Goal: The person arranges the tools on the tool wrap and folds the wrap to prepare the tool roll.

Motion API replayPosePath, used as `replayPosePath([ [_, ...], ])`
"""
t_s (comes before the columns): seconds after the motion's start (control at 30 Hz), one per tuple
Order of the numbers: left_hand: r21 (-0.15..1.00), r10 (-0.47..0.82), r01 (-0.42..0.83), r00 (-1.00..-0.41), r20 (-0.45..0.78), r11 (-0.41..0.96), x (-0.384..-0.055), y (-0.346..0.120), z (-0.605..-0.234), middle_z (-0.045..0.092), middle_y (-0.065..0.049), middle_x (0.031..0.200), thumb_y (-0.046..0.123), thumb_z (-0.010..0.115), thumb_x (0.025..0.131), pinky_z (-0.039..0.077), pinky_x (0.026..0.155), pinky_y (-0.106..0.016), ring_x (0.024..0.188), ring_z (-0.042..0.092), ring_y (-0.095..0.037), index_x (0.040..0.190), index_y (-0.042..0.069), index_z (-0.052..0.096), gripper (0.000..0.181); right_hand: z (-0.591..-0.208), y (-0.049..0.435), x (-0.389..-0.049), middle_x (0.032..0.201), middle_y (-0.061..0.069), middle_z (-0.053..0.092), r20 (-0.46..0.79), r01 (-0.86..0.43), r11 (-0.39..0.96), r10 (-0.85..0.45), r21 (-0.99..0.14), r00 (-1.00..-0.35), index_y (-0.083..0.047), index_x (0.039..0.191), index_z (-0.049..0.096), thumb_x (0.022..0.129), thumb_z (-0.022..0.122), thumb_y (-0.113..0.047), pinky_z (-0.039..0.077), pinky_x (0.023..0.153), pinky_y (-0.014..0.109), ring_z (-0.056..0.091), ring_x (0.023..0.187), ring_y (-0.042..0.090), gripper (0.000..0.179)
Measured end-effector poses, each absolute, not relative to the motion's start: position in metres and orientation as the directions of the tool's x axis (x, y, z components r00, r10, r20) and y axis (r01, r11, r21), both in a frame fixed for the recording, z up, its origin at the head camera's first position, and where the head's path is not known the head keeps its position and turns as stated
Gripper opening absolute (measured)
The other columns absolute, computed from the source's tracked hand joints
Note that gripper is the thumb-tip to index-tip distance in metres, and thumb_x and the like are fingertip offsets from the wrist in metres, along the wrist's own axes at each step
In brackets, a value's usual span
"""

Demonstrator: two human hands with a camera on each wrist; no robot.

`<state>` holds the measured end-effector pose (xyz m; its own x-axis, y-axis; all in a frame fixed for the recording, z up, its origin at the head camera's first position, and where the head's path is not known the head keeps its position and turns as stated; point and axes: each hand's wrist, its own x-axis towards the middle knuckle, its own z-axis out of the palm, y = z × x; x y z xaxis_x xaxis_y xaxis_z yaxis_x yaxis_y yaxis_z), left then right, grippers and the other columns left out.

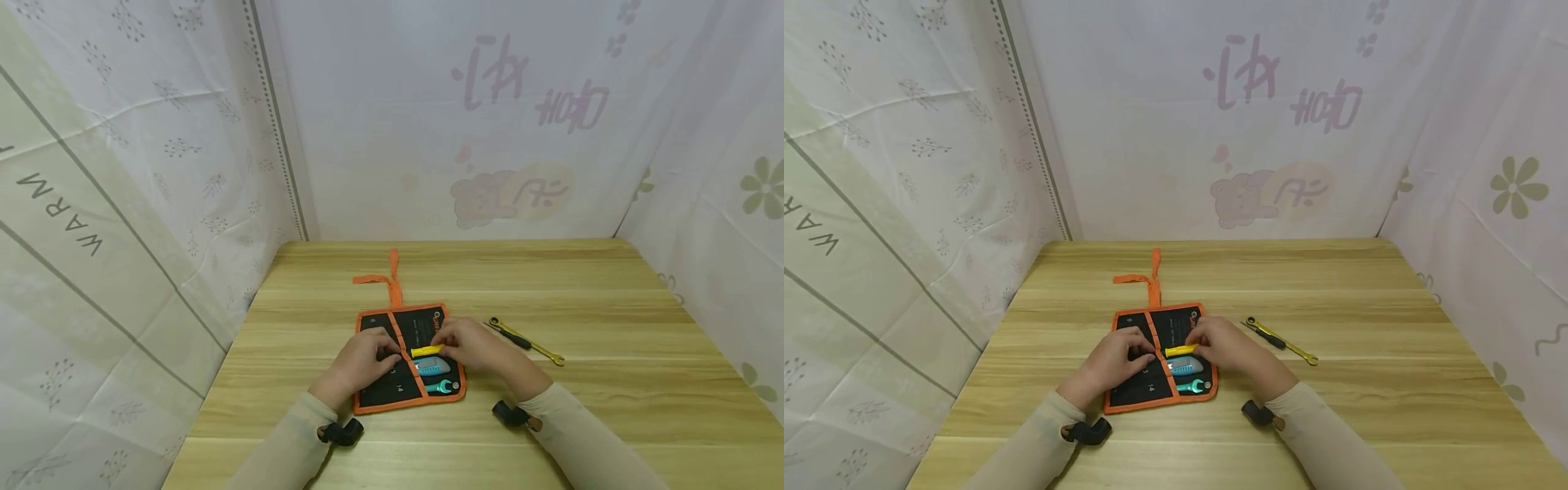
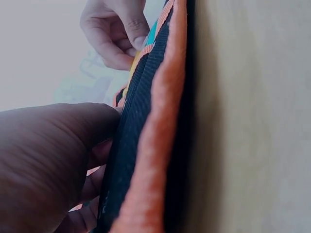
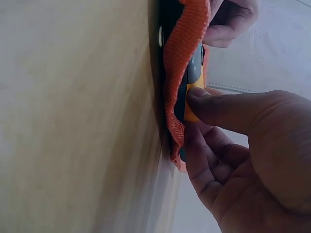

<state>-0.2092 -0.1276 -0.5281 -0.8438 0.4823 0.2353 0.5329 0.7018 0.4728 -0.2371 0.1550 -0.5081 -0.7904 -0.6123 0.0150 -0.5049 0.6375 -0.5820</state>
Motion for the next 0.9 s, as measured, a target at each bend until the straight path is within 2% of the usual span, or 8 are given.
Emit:
replayPosePath([
  [0.43,0.489,0.473,0.533,-0.844,0.253,0.691,-0.210,-0.125,-0.529,0.062,0.013,0.088,0.024,0.084,0.092,0.048,0.066,-0.025,0.073,0.055,-0.006,0.091,0.025,0.078,0.006,-0.510,0.148,-0.236,0.100,-0.011,0.065,0.032,-0.535,0.619,-0.637,-0.575,-0.771,-0.017,0.111,0.082,0.099,0.074,-0.007,0.052,0.075,0.028,0.058,0.087,0.007,0.018],
  [0.57,0.488,0.473,0.532,-0.844,0.250,0.691,-0.210,-0.125,-0.529,0.063,0.012,0.089,0.023,0.084,0.092,0.049,0.067,-0.025,0.074,0.055,-0.006,0.091,0.024,0.078,0.006,-0.510,0.145,-0.236,0.105,-0.009,0.068,0.023,-0.522,0.625,-0.628,-0.580,-0.778,-0.016,0.111,0.082,0.098,0.074,-0.006,0.054,0.082,0.030,0.062,0.098,0.010,0.018],
  [0.63,0.489,0.473,0.531,-0.845,0.250,0.692,-0.210,-0.125,-0.529,0.063,0.013,0.089,0.024,0.084,0.092,0.049,0.067,-0.025,0.074,0.055,-0.006,0.091,0.025,0.078,0.007,-0.510,0.144,-0.236,0.110,-0.006,0.071,0.016,-0.510,0.629,-0.621,-0.587,-0.783,-0.016,0.111,0.082,0.098,0.074,-0.005,0.055,0.091,0.034,0.064,0.114,0.016,0.018],
  [0.77,0.491,0.473,0.533,-0.844,0.253,0.689,-0.210,-0.125,-0.530,0.063,0.013,0.089,0.024,0.084,0.092,0.050,0.067,-0.024,0.074,0.056,-0.005,0.090,0.025,0.077,0.008,-0.512,0.144,-0.236,0.119,0.001,0.074,0.012,-0.494,0.634,-0.607,-0.595,-0.794,-0.015,0.111,0.082,0.098,0.074,-0.004,0.048,0.108,0.045,0.052,0.140,0.028,0.019],
  [0.8,0.491,0.472,0.532,-0.845,0.252,0.690,-0.210,-0.125,-0.530,0.062,0.013,0.089,0.024,0.084,0.092,0.050,0.067,-0.024,0.074,0.056,-0.005,0.090,0.025,0.076,0.008,-0.512,0.144,-0.236,0.120,0.002,0.074,0.015,-0.495,0.635,-0.606,-0.593,-0.796,-0.015,0.111,0.082,0.097,0.074,-0.004,0.047,0.109,0.046,0.050,0.142,0.030,0.019],
  [0.9,0.496,0.470,0.530,-0.846,0.252,0.688,-0.210,-0.125,-0.530,0.063,0.013,0.089,0.025,0.084,0.092,0.050,0.067,-0.024,0.074,0.056,-0.005,0.090,0.025,0.076,0.008,-0.513,0.144,-0.236,0.115,-0.001,0.073,0.026,-0.508,0.633,-0.611,-0.585,-0.791,-0.015,0.111,0.082,0.097,0.075,-0.005,0.053,0.099,0.040,0.060,0.128,0.024,0.018],
])
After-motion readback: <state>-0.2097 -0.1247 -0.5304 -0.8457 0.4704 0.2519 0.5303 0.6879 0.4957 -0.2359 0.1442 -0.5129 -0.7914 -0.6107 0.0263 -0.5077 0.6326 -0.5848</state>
